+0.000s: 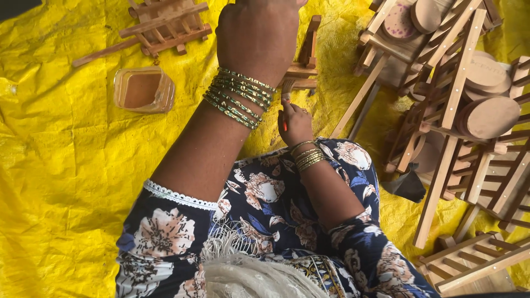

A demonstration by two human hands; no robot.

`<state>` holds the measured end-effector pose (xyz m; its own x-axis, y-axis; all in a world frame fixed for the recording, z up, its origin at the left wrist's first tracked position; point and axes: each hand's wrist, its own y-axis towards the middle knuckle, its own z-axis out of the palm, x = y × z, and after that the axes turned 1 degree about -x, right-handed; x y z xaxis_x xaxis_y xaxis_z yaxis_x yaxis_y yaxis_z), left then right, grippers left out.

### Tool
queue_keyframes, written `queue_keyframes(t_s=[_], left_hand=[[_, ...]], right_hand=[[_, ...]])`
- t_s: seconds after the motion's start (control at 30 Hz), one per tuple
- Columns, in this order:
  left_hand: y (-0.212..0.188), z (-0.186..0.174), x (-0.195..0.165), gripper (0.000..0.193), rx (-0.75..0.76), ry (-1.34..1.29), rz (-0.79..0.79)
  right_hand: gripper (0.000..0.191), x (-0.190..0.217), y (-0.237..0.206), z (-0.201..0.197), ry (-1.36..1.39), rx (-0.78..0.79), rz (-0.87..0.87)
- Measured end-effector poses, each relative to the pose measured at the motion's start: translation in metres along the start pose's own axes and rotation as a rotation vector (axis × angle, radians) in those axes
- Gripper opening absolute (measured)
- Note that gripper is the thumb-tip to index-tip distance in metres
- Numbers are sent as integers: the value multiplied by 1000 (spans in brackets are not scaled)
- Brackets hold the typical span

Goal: The person sits on a tarp-covered floor and applies a brown stain or paint with a brush to small wooden chairs, holding each chair steady with one hand while brushing its surfaces. They rotate and reposition the chairs to coat different sides and dip the brush into a plastic container of stain.

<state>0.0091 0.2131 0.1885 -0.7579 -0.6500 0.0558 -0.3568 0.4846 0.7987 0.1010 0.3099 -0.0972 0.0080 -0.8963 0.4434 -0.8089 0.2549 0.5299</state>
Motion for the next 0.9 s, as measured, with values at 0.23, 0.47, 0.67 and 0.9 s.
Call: queue_keyframes(t_s=[0.23,0.47,0.67,0.9], left_hand=[[-2,0,3,11,15,2,10],[3,1,4,16,32,-9,-12],[0,1,7,5,14,6,18],[-3,19,27,22,67,-60,-21]], right_hand=[[21,-38,7,-24,-131,-27,327],[30,-13,-6,-14,-224,81,188],[28,-2,-1,7,-172,177,101],[23,-36,14,-37,-66,25,521]])
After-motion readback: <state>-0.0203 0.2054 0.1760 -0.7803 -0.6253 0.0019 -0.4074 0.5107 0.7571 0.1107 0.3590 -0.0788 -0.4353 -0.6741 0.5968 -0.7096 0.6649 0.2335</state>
